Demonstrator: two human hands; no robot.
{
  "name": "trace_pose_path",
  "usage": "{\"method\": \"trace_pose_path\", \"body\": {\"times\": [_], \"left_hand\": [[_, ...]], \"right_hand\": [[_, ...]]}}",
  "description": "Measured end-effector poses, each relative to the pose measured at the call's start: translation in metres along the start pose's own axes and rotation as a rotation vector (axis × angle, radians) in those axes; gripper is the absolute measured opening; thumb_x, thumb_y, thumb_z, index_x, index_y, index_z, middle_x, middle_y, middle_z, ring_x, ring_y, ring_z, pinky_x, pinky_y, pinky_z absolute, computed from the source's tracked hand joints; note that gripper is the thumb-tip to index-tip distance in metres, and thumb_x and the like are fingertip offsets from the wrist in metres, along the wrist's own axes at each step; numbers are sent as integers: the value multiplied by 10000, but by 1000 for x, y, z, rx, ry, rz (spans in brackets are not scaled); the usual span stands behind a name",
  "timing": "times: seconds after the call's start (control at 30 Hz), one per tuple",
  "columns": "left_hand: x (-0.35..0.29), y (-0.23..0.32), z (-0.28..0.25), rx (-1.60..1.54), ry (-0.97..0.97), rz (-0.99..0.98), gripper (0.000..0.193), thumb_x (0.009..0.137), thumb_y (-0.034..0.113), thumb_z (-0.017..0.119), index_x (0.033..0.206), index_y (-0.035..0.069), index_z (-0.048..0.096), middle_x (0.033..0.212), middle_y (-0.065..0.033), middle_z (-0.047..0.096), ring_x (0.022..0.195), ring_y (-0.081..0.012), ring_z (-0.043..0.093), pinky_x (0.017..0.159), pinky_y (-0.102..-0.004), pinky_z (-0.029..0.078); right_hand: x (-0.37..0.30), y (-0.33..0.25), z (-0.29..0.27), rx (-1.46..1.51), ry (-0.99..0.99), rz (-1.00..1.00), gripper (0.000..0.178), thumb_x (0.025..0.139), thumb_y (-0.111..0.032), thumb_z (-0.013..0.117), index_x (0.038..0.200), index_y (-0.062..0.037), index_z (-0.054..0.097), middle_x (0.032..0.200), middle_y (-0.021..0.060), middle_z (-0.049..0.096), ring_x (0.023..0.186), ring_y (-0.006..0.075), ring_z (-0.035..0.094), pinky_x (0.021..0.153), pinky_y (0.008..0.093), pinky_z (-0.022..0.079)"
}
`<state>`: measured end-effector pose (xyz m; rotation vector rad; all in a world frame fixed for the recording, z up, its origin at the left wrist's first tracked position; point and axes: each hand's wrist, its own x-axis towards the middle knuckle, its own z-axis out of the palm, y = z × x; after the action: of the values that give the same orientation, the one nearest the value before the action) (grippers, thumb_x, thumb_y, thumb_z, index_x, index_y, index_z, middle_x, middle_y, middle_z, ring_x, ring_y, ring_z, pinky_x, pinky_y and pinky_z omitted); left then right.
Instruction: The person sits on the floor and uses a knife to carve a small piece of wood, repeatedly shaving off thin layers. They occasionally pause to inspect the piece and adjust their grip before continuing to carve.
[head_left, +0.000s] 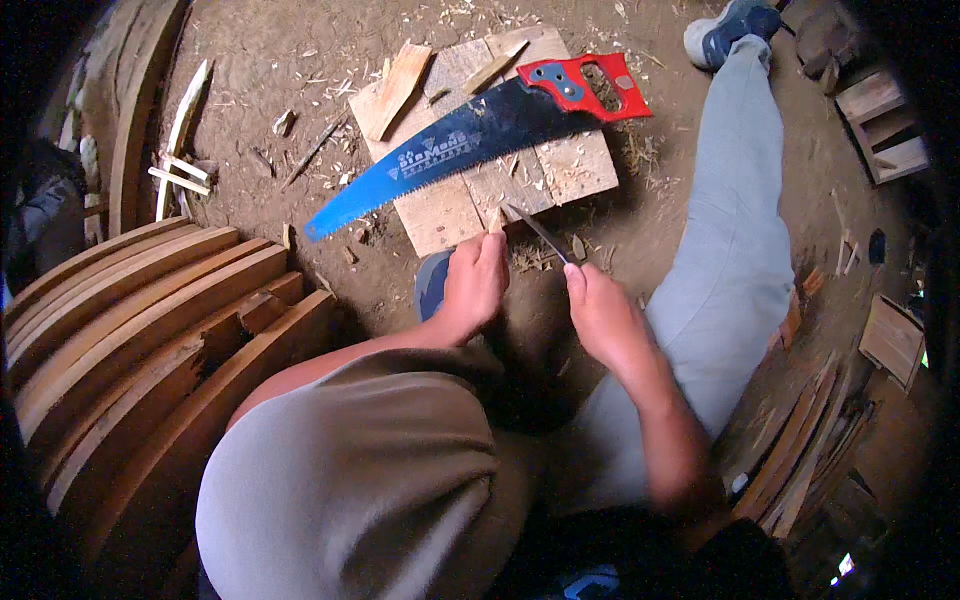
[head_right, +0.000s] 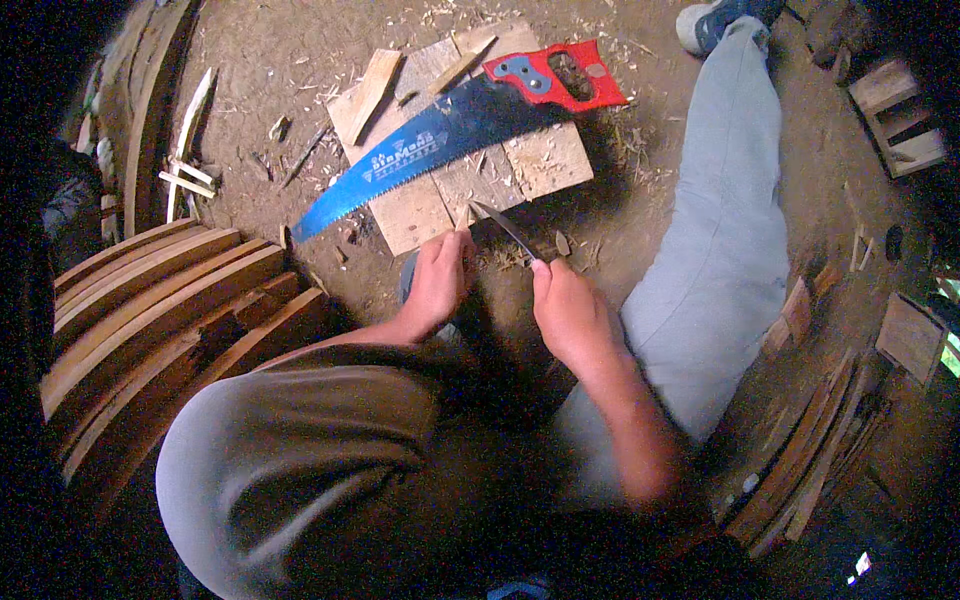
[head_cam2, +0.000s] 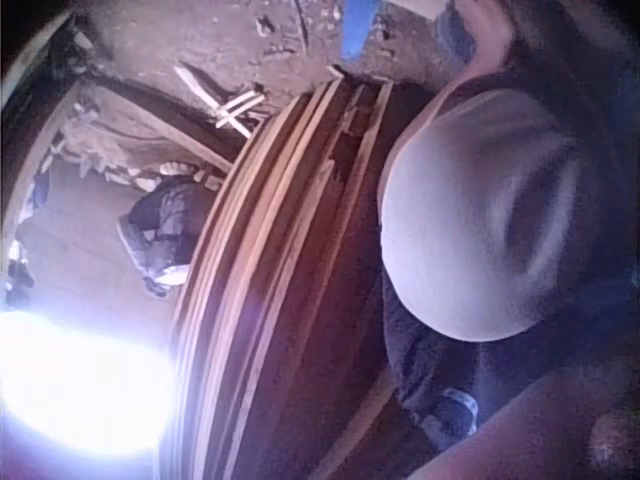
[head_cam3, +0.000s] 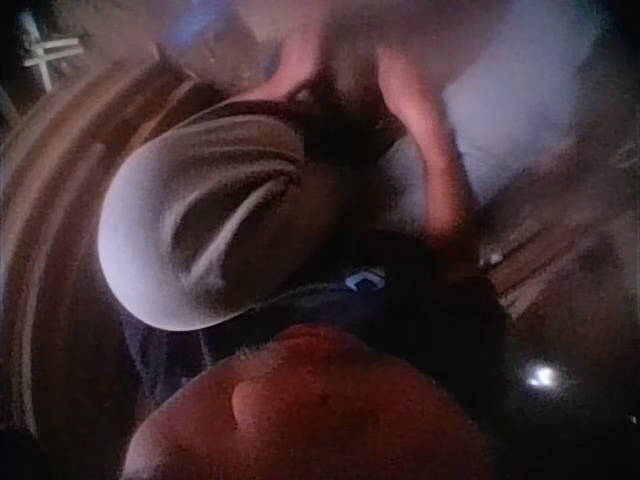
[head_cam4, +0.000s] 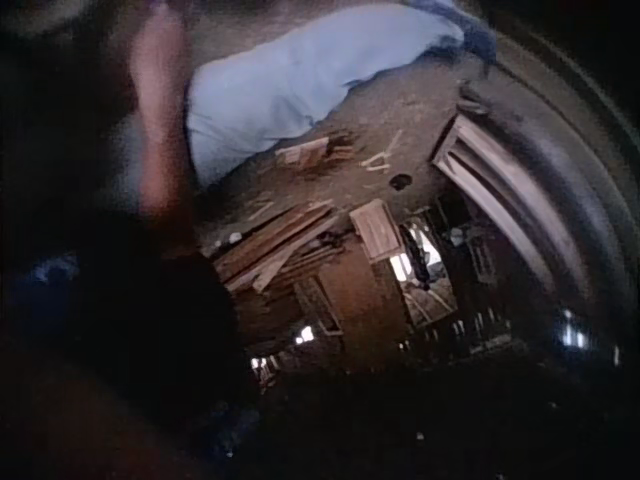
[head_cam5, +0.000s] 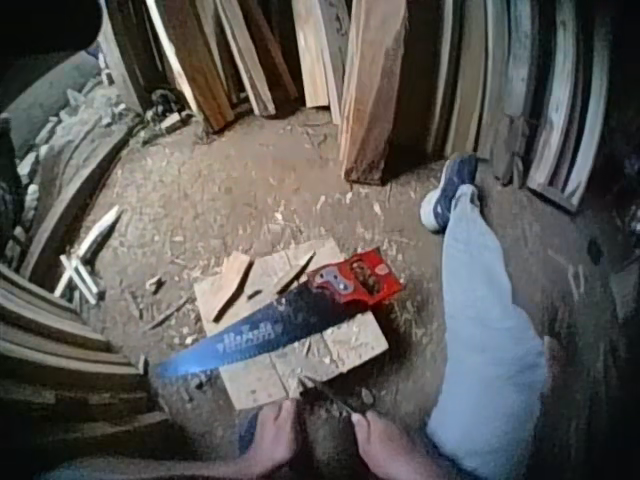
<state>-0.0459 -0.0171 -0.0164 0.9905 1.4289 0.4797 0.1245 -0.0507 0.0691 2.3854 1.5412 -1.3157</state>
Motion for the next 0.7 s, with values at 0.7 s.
{"method": "trace_pose_path", "body": {"times": [0.7], "left_hand": [[2,-5,0,-146,-35,33,319,920,254,393,702,34,469,590,-59,438,505,-169,386,491,-327,319]], "right_hand": [[-15,-30,-20,-200,-98,58,424,1007,-358,348,948,-9,580,842,289,626,830,499,584,729,583,449]]}}
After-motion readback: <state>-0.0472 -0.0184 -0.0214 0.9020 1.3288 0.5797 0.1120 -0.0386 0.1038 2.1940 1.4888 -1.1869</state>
